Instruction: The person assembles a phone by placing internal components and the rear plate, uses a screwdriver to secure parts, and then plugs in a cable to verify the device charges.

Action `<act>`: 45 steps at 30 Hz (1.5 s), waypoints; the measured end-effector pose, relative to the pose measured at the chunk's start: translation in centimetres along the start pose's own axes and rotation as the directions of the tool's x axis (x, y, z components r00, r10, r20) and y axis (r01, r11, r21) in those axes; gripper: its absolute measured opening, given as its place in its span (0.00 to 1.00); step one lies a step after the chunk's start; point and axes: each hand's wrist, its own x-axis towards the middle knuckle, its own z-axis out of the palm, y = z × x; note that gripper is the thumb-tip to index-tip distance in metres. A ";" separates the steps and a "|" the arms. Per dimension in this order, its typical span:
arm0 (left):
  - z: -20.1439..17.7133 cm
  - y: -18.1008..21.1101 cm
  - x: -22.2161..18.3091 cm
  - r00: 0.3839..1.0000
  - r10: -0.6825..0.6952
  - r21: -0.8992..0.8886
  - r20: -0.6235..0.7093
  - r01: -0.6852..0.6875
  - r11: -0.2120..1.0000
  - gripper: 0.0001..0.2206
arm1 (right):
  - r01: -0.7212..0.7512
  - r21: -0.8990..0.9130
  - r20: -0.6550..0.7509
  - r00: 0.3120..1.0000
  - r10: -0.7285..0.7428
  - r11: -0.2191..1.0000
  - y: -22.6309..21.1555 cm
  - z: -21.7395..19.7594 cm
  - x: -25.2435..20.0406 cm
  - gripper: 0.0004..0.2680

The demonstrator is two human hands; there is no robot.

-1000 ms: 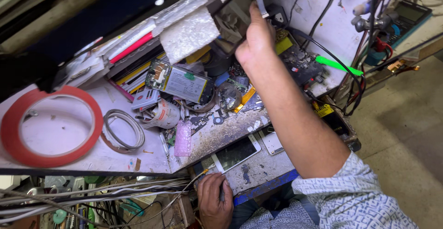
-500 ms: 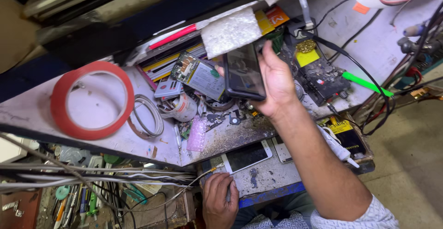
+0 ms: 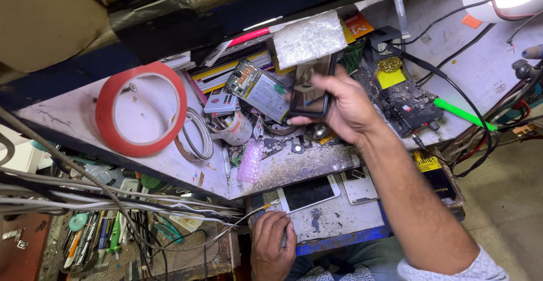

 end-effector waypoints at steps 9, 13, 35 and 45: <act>0.4 -0.1 -0.1 1.000 -0.008 0.013 -0.004 0.008 1.000 0.06 | 0.128 -0.208 0.043 0.992 -0.121 0.970 0.2 -2.2 0.2 0.25; 0.4 -0.1 -0.1 1.000 -0.002 0.027 -0.001 0.002 1.000 0.06 | 0.150 -0.187 0.046 0.989 -0.144 0.971 0.4 -2.7 0.2 0.25; 0.9 -0.5 -0.4 1.000 0.001 0.053 0.003 -0.001 0.999 0.06 | 0.167 0.002 0.038 0.985 -0.167 0.986 0.6 -4.1 -0.4 0.22; 0.7 -0.3 -0.3 1.000 -0.005 0.038 0.030 0.004 0.999 0.06 | 0.144 0.065 0.045 0.988 -0.147 0.987 0.8 -4.0 -0.3 0.27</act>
